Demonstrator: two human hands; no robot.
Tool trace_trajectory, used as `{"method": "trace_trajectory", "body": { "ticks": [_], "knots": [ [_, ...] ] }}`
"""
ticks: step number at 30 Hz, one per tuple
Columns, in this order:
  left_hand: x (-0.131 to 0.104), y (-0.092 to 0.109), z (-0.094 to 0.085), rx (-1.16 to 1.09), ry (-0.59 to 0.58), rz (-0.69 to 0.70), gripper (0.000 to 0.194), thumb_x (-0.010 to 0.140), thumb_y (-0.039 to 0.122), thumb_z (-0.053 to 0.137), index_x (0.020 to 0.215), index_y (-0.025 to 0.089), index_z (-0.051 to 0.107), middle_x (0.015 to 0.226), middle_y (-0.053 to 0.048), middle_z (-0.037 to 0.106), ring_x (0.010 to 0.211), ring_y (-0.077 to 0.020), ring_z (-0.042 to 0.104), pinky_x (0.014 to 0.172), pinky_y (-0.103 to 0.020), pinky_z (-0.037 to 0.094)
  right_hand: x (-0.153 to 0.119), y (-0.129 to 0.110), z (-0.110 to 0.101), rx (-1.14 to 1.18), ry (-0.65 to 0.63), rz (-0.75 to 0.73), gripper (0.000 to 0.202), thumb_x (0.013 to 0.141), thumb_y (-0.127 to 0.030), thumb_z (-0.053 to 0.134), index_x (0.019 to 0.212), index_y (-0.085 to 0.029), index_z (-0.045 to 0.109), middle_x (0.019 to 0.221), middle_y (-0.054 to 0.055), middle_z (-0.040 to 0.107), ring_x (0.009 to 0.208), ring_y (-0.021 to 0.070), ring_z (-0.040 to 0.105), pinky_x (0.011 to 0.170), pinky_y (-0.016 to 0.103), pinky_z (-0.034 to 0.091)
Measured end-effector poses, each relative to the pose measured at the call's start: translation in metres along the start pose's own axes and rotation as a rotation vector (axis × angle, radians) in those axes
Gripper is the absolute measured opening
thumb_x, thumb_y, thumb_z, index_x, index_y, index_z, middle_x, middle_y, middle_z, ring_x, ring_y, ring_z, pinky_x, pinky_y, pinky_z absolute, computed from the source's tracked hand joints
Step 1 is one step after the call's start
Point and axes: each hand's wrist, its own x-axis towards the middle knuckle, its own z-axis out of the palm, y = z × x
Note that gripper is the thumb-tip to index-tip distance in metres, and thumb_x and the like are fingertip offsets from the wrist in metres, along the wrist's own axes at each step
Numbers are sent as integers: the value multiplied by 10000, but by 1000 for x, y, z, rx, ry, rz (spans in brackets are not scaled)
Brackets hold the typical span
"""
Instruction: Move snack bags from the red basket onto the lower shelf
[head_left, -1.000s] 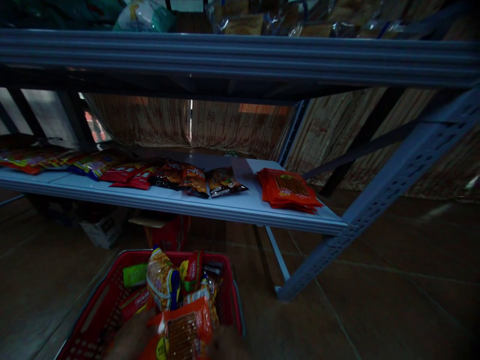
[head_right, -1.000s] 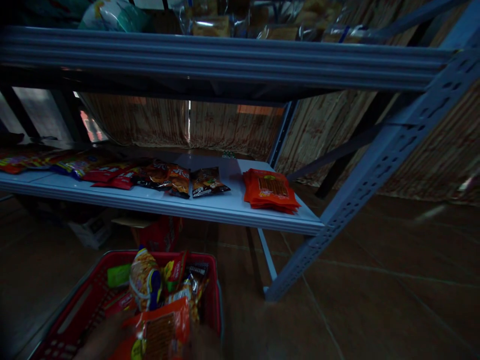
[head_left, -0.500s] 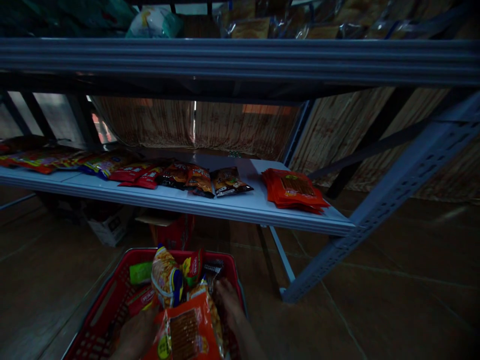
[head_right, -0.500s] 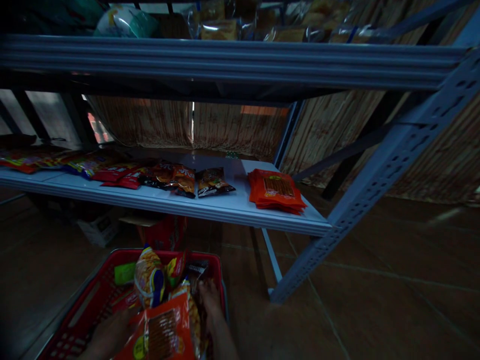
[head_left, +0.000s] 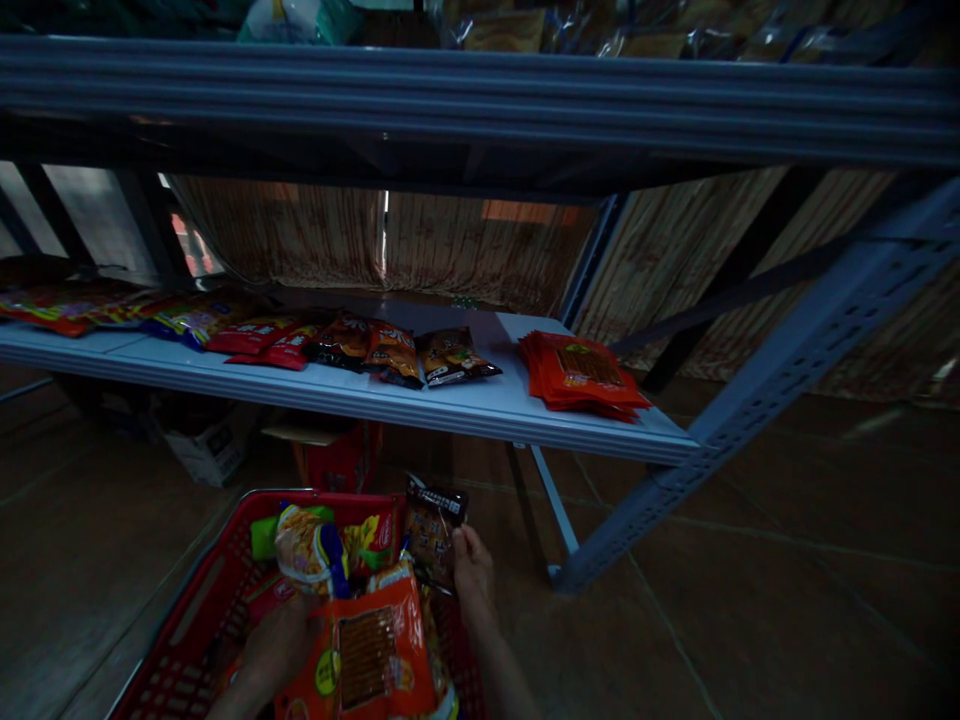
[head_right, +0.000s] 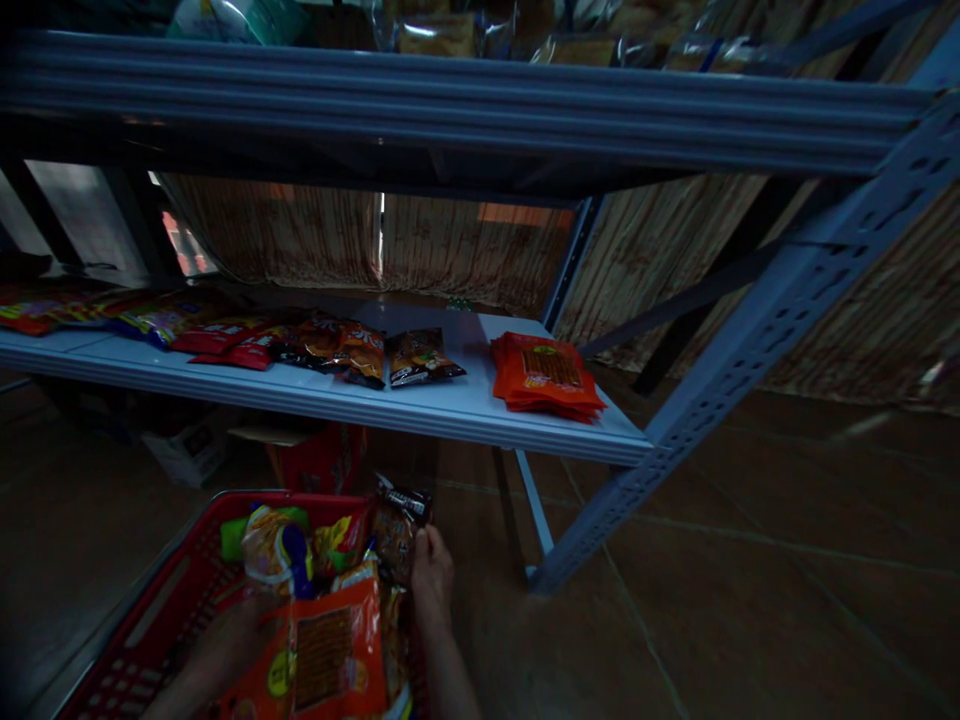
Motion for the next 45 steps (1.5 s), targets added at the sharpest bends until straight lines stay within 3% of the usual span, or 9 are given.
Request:
{"method": "trace_trajectory", "body": {
  "ticks": [5, 10, 13, 16, 21, 25, 31, 40, 45],
  "knots": [
    [3, 3, -6, 12, 50, 28, 276, 841, 231, 304, 805, 207, 577, 854, -89, 696, 832, -223, 648, 682, -300, 427, -4, -13, -9, -112, 136, -29, 513, 691, -586, 474, 923, -157, 631, 938, 100, 687, 921, 247, 593, 757, 292, 438],
    [-2, 10, -15, 119, 98, 25, 293, 848, 239, 294, 842, 213, 586, 868, -91, 690, 809, -240, 649, 631, -320, 434, -6, -36, -18, -140, 209, -121, 462, 759, -564, 401, 946, -187, 591, 929, 88, 667, 886, 230, 586, 739, 290, 420],
    [-5, 19, -18, 77, 273, 96, 288, 841, 245, 329, 855, 209, 614, 946, -88, 669, 880, -235, 625, 723, -345, 453, -5, -46, -24, -125, 214, -148, 448, 779, -560, 356, 874, -188, 587, 792, 48, 661, 744, 198, 586, 643, 266, 423],
    [-7, 35, -14, -264, 385, 241, 295, 831, 363, 394, 923, 208, 627, 1024, -90, 653, 1017, -245, 571, 905, -395, 405, -9, -49, -26, -112, 181, -152, 437, 766, -563, 371, 749, -183, 587, 645, 9, 626, 631, 170, 561, 571, 244, 414],
    [-17, 81, 5, -1198, 57, 206, 540, 740, 513, 529, 1175, 195, 510, 1255, -97, 553, 1165, -247, 497, 963, -377, 415, -32, -46, -17, -112, 79, -121, 415, 726, -563, 453, 593, -188, 569, 516, -13, 581, 526, 152, 530, 488, 231, 394],
    [-18, 105, 15, -1498, -109, -4, 612, 669, 502, 628, 1176, 193, 481, 1194, -114, 598, 1064, -252, 580, 872, -354, 488, -50, -51, -11, -51, -96, -35, 413, 726, -572, 480, 619, -192, 602, 554, -5, 613, 562, 164, 561, 513, 241, 422],
    [-8, 101, 18, -1469, 19, -93, 554, 647, 462, 657, 1099, 181, 503, 1079, -111, 660, 970, -251, 629, 799, -346, 518, -66, -72, -13, 277, -506, 167, 384, 733, -478, 584, 1004, -206, 606, 875, 27, 688, 843, 201, 625, 751, 311, 475],
    [-6, 96, -11, -1436, -1, 29, 578, 641, 432, 668, 1137, 193, 491, 959, -65, 689, 867, -225, 650, 760, -337, 507, -66, -70, -18, 305, -590, 231, 398, 615, -389, 725, 934, -178, 614, 880, 42, 706, 849, 235, 650, 783, 366, 478],
    [10, 92, -15, -1412, 46, 10, 423, 614, 406, 683, 947, 169, 574, 823, -31, 701, 793, -203, 652, 735, -312, 497, -63, -65, -18, 322, -624, 256, 435, 624, -400, 718, 985, -187, 603, 917, 51, 704, 875, 239, 648, 808, 378, 474]
  ]
}}
